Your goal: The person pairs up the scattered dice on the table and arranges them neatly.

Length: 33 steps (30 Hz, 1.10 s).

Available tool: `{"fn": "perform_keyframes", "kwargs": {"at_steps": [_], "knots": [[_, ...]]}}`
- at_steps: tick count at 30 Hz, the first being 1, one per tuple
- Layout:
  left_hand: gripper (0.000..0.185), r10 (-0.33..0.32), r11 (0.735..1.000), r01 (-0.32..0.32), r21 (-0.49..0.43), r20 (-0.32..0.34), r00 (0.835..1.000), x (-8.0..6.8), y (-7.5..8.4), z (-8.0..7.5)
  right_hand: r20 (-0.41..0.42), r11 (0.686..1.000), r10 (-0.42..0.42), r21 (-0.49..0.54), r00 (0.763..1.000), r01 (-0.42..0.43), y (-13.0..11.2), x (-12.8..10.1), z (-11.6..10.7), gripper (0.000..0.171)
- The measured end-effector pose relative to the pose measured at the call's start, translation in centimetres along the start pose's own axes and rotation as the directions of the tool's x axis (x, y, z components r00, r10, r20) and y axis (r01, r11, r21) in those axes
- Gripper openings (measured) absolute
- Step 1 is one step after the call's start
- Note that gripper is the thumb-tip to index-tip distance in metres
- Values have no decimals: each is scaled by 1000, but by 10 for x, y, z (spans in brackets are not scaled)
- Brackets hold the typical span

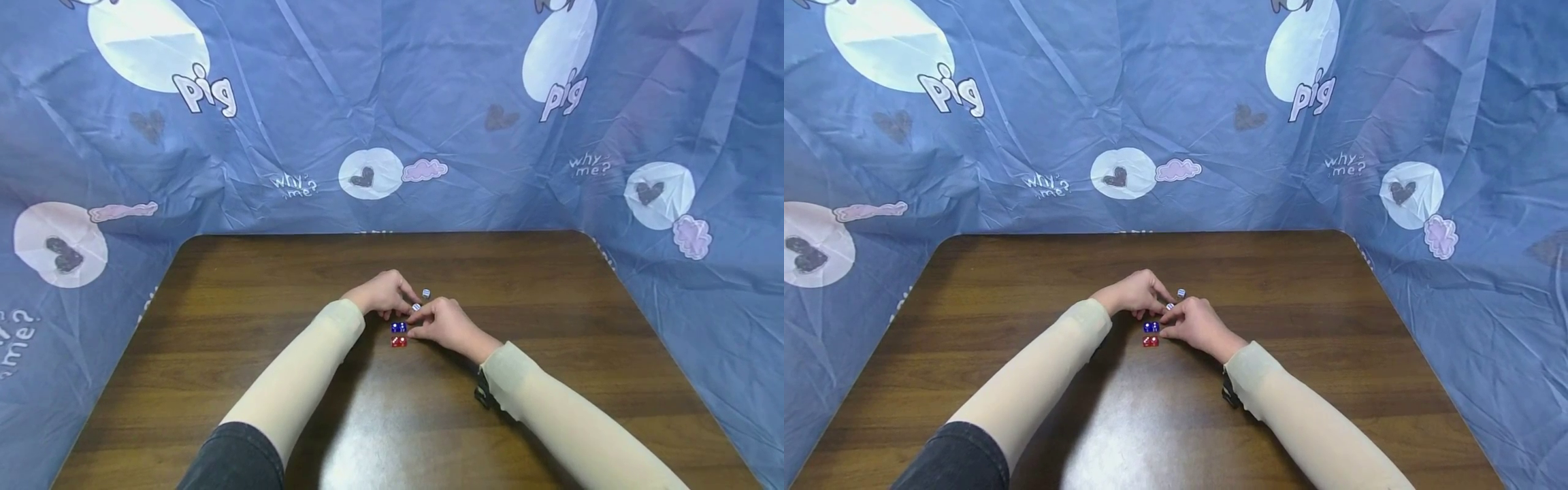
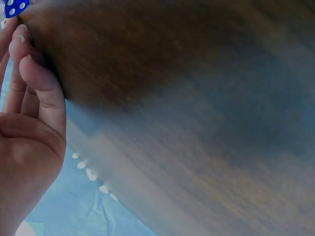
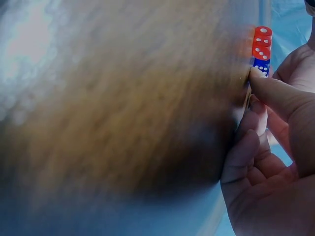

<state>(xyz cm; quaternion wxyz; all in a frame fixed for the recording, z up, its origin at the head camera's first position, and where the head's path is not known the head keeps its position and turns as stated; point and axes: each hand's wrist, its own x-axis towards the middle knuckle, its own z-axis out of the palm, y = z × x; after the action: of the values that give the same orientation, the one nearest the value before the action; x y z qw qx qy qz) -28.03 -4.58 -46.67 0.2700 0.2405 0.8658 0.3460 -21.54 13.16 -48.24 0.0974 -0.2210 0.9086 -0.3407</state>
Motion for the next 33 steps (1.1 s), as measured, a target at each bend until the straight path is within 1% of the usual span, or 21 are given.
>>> {"fn": "perform_keyframes", "kwargs": {"at_steps": [5, 12, 14, 16, 21, 24, 29, 33], "knots": [[15, 5, 1000, -5, 3, -30, 1000, 0, -3, 1, -3, 1000, 5, 4, 1000, -5, 0, 2, 1, 17], [10, -15, 1000, 13, -15, -89, 996, -4, -8, -2, -26, 1000, -9, -6, 1000, 9, 1, 5, 5, 16], [9, -24, 1000, 22, -20, -101, 995, -6, -10, -2, -27, 1000, -6, -8, 1000, 6, 1, 5, 5, 16], [9, -46, 999, 44, -20, -116, 992, -8, -11, -3, -23, 1000, -4, -9, 1000, 3, 2, 5, 4, 16], [8, -89, 996, 87, -25, -155, 984, -17, -16, -5, -3, 1000, 13, 3, 1000, -13, 1, 5, 3, 17], [8, -94, 996, 91, -26, -165, 982, -23, -17, -6, 8, 1000, 24, 12, 1000, -24, 1, 5, 3, 18], [8, -115, 993, 113, -23, -170, 979, -34, -17, -3, 10, 999, 27, 18, 1000, -27, 1, 5, 3, 18], [7, -143, 989, 135, -53, -196, 970, -41, -17, 1, 4, 999, 31, 15, 1000, -31, 2, 5, 4, 18]]}}
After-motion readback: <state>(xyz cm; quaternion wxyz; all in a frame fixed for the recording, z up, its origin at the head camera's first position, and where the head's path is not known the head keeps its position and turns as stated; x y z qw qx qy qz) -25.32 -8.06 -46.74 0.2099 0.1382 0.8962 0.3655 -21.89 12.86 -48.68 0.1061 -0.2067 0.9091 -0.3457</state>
